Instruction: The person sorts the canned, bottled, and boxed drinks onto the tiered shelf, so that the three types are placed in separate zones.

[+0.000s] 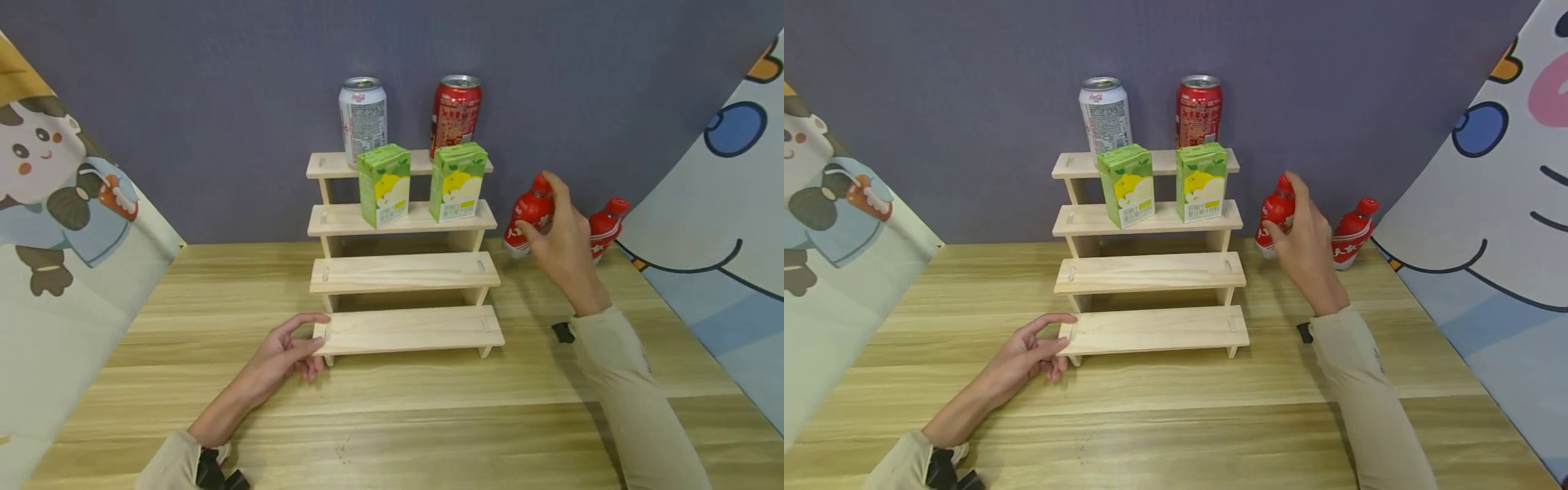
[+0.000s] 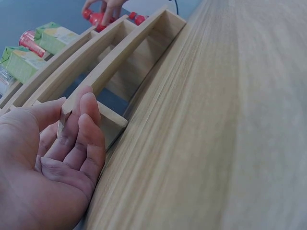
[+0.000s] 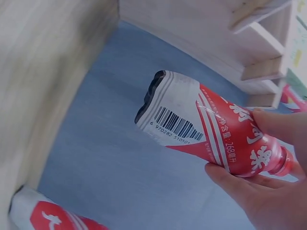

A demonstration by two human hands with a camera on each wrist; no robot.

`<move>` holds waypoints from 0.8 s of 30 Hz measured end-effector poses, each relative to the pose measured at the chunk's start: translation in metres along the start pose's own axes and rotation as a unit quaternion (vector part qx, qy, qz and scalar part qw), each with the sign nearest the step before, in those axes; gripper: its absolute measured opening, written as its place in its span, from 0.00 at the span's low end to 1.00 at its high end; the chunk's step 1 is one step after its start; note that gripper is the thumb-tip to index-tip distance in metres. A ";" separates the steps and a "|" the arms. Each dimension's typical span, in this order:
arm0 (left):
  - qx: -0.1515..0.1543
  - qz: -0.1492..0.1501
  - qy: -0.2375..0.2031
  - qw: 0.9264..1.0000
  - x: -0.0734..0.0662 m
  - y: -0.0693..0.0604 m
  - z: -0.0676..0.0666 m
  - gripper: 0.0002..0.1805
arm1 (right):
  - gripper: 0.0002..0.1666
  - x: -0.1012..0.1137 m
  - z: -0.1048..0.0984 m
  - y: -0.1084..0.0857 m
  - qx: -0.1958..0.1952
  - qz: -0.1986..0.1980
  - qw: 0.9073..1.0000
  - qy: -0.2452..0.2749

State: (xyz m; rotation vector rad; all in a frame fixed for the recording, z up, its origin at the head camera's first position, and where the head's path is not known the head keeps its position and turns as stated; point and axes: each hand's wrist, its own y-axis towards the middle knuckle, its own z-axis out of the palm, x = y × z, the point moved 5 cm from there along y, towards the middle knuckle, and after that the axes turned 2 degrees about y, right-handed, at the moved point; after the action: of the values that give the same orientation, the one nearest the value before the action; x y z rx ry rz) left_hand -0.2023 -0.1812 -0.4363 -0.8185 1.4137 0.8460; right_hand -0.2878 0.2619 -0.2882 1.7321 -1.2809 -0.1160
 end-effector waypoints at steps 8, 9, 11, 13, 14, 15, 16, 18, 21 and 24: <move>-0.003 -0.008 -0.003 1.000 0.000 0.000 0.001 0.26 | 0.52 0.017 -0.012 0.002 -0.003 -0.013 1.000 -0.008; -0.003 -0.009 -0.003 1.000 0.000 0.000 0.002 0.26 | 0.52 0.020 -0.013 0.002 -0.004 -0.016 1.000 -0.007; -0.003 -0.011 -0.004 1.000 0.000 0.000 0.002 0.26 | 0.52 0.025 -0.016 0.002 -0.006 -0.022 1.000 -0.006; -0.003 -0.011 -0.004 1.000 0.000 0.000 0.002 0.25 | 0.52 0.030 -0.019 0.002 -0.008 -0.029 1.000 -0.006; -0.003 -0.012 -0.004 1.000 0.000 0.000 0.002 0.25 | 0.52 0.033 -0.020 0.002 -0.009 -0.031 0.999 -0.006; -0.002 -0.012 -0.005 1.000 0.000 0.000 0.002 0.25 | 0.52 0.035 -0.022 0.002 -0.009 -0.033 0.999 -0.006; -0.002 -0.012 -0.006 1.000 0.000 0.000 0.002 0.25 | 0.52 0.037 -0.023 0.002 -0.009 -0.035 0.999 -0.008; -0.001 -0.011 -0.007 1.000 0.000 0.000 0.002 0.26 | 0.52 0.042 -0.026 0.002 -0.008 -0.037 0.999 -0.009; 0.000 -0.010 -0.009 1.000 -0.001 -0.001 0.002 0.26 | 0.52 0.050 -0.030 0.002 -0.007 -0.039 0.999 -0.010; 0.001 -0.008 -0.011 1.000 -0.002 -0.001 0.002 0.26 | 0.52 0.058 -0.035 0.002 -0.007 -0.038 0.999 -0.011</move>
State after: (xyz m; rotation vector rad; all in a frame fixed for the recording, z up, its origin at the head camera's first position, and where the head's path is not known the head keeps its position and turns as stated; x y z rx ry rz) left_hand -0.2003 -0.1803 -0.4347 -0.8146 1.3868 0.8385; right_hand -0.2434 0.2377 -0.2430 1.7728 -1.2280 -0.1877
